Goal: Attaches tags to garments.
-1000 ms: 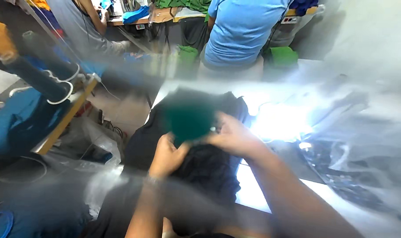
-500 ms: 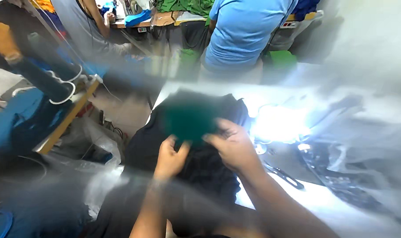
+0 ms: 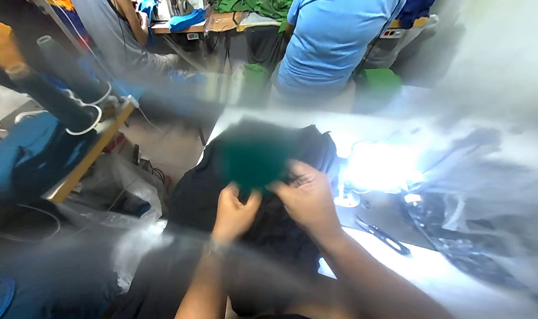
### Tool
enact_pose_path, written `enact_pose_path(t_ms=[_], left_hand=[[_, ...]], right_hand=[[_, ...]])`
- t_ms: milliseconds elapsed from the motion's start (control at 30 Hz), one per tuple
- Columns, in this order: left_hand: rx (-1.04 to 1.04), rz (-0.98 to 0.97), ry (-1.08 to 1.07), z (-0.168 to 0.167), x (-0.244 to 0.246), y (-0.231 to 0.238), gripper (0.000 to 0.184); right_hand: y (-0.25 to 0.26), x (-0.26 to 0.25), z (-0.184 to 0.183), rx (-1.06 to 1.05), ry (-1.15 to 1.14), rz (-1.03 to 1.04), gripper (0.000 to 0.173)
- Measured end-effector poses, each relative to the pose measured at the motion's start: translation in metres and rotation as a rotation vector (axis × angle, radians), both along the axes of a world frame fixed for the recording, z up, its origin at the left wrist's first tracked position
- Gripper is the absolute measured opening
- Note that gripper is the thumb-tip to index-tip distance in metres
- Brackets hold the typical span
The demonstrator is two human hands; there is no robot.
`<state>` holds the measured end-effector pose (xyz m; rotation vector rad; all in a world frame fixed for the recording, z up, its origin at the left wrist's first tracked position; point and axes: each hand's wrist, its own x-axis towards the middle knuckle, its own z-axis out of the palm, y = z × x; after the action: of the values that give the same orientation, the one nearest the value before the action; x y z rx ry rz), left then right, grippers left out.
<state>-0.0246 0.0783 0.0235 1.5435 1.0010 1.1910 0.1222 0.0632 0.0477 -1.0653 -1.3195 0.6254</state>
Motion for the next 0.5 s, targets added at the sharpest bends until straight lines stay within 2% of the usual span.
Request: enact_pose_path(t_ms=[67, 133, 200, 267, 333, 367, 400, 433, 500], left_hand=[[-0.015, 0.011, -0.007, -0.001, 0.0, -0.001, 0.01], [-0.007, 0.033, -0.009, -0.001, 0.001, -0.002, 0.01], [0.098, 0.025, 0.021, -0.001, 0.004, -0.005, 0.01], [0.322, -0.064, 0.126, -0.003, 0.008, -0.007, 0.015], [0.462, -0.172, 0.331, -0.006, 0.015, -0.015, 0.029], [0.506, -0.198, 0.465, -0.005, 0.02, -0.022, 0.038], [0.547, -0.21, 0.584, -0.005, 0.027, -0.029, 0.044], [0.593, -0.217, 0.671, -0.006, 0.035, -0.037, 0.044], [0.682, -0.207, 0.753, -0.009, 0.049, -0.049, 0.029]], right_hand=[[0.006, -0.001, 0.007, -0.022, 0.015, 0.023, 0.042], [0.013, -0.004, 0.025, -0.138, 0.164, 0.07, 0.035], [0.029, -0.007, 0.043, -0.242, 0.326, 0.081, 0.025], [0.063, 0.007, 0.035, -0.262, 0.403, 0.183, 0.017], [0.116, 0.03, 0.012, -0.321, 0.434, 0.351, 0.021], [0.139, 0.032, 0.011, -0.419, 0.399, 0.348, 0.018], [0.161, 0.028, 0.017, -0.532, 0.269, 0.309, 0.014], [0.183, 0.019, 0.024, -0.635, 0.037, 0.243, 0.016], [0.217, -0.005, 0.037, -0.723, -0.456, 0.187, 0.033]])
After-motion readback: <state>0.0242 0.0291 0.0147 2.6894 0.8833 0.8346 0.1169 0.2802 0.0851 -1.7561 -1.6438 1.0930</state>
